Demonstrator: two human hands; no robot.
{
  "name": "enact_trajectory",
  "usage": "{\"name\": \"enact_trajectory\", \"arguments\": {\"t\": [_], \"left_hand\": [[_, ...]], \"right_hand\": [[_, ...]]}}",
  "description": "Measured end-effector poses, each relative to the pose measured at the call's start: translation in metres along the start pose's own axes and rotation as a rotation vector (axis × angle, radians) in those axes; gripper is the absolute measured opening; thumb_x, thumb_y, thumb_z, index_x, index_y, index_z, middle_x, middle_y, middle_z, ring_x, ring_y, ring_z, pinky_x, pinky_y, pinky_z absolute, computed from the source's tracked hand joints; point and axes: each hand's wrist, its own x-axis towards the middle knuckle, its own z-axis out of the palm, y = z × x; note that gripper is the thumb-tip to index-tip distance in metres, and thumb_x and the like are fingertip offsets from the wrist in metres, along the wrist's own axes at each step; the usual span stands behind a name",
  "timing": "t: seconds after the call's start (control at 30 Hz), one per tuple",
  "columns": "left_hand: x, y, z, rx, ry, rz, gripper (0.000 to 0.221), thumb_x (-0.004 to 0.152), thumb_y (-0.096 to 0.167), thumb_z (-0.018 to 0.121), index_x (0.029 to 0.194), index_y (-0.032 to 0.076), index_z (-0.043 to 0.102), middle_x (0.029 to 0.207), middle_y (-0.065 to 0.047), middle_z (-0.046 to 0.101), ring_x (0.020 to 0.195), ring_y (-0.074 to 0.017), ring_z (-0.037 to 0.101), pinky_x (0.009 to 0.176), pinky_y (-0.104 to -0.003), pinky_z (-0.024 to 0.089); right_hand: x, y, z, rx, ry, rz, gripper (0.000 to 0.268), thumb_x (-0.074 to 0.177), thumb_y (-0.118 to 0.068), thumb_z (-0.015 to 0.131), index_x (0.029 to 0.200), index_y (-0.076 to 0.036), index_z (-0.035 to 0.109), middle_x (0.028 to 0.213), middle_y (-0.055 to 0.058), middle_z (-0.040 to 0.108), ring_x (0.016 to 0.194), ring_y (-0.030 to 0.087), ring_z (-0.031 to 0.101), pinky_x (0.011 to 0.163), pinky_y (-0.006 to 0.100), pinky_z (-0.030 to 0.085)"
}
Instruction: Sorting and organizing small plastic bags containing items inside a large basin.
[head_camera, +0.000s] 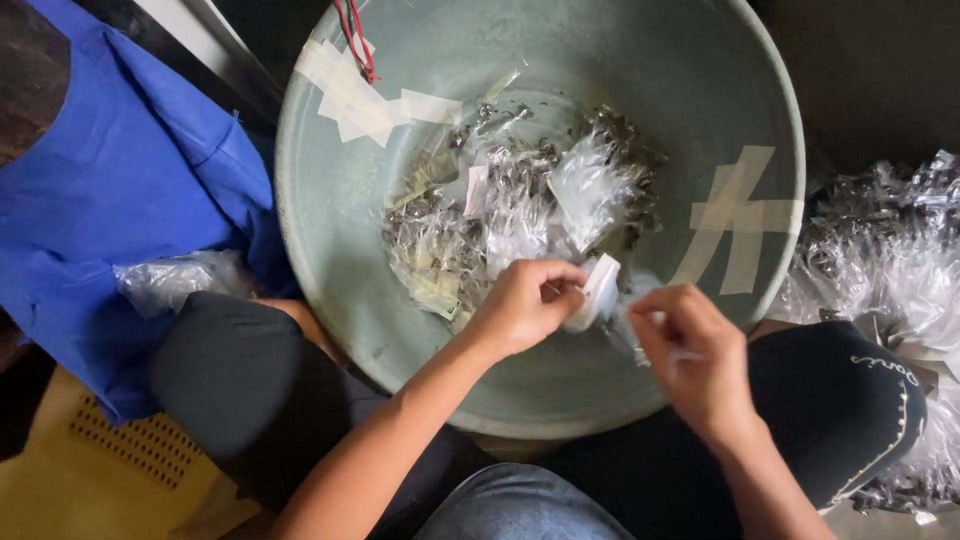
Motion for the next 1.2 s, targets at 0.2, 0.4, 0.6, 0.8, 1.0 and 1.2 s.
{"name": "enact_trajectory", "arguments": {"t": [0.2,0.4,0.6,0.8,1.0,1.2], "left_hand": [[-0.024,0.02,-0.001,-0.24,-0.047,-0.082,0.022,0.085,0.011,0.073,0.106,0.013,0.078,0.088,-0.007,0.077,0.072,-0.0143,0.074,0.06,-0.028,0.06],[-0.034,0.022,0.007,-0.349,-0.078,-0.005,0.026,0.092,0.002,0.063,0.112,0.01,0.077,0.096,-0.008,0.077,0.079,-0.0145,0.074,0.063,-0.027,0.06],[-0.042,0.014,0.023,-0.111,0.066,0.275,0.01,0.09,0.005,0.07,0.097,0.011,0.073,0.074,-0.005,0.072,0.068,-0.0194,0.071,0.059,-0.03,0.057],[-0.052,0.029,0.0,-0.146,-0.031,0.392,0.01,0.091,-0.003,0.056,0.096,0.004,0.051,0.077,-0.003,0.054,0.061,-0.0112,0.046,0.054,-0.026,0.041],[-0.031,0.039,0.026,0.044,0.115,0.659,0.017,0.09,-0.003,0.063,0.098,0.007,0.052,0.09,-0.005,0.053,0.072,-0.0163,0.049,0.067,-0.03,0.043],[0.019,0.028,0.05,0.017,0.144,0.78,0.017,0.094,-0.001,0.07,0.106,0.008,0.062,0.086,-0.001,0.057,0.071,-0.0129,0.054,0.068,-0.027,0.043]], "right_hand": [[0.007,-0.024,0.015,-0.249,-0.082,-0.245,0.01,0.087,-0.004,0.076,0.091,-0.012,0.073,0.085,0.001,0.068,0.064,0.023,0.068,0.059,0.032,0.054],[-0.002,-0.017,0.02,-0.232,0.046,-0.261,0.013,0.086,-0.002,0.08,0.091,-0.013,0.075,0.086,-0.001,0.071,0.057,0.017,0.063,0.056,0.026,0.053],[-0.006,-0.022,0.012,-0.1,-0.004,-0.22,0.012,0.088,-0.002,0.076,0.094,-0.012,0.076,0.082,0.001,0.073,0.05,0.018,0.059,0.052,0.028,0.051],[-0.01,0.002,-0.013,-0.172,-0.28,-0.038,0.02,0.078,-0.013,0.083,0.096,-0.005,0.075,0.092,0.002,0.071,0.057,0.014,0.058,0.054,0.027,0.048],[-0.01,0.018,-0.015,0.253,-0.203,0.399,0.022,0.085,-0.006,0.078,0.106,0.0,0.078,0.088,0.005,0.066,0.061,0.01,0.049,0.055,0.023,0.041],[-0.015,0.043,-0.017,0.87,0.012,0.528,0.01,0.095,-0.001,0.068,0.103,0.004,0.07,0.084,0.01,0.065,0.063,0.011,0.05,0.054,0.022,0.039]]}}
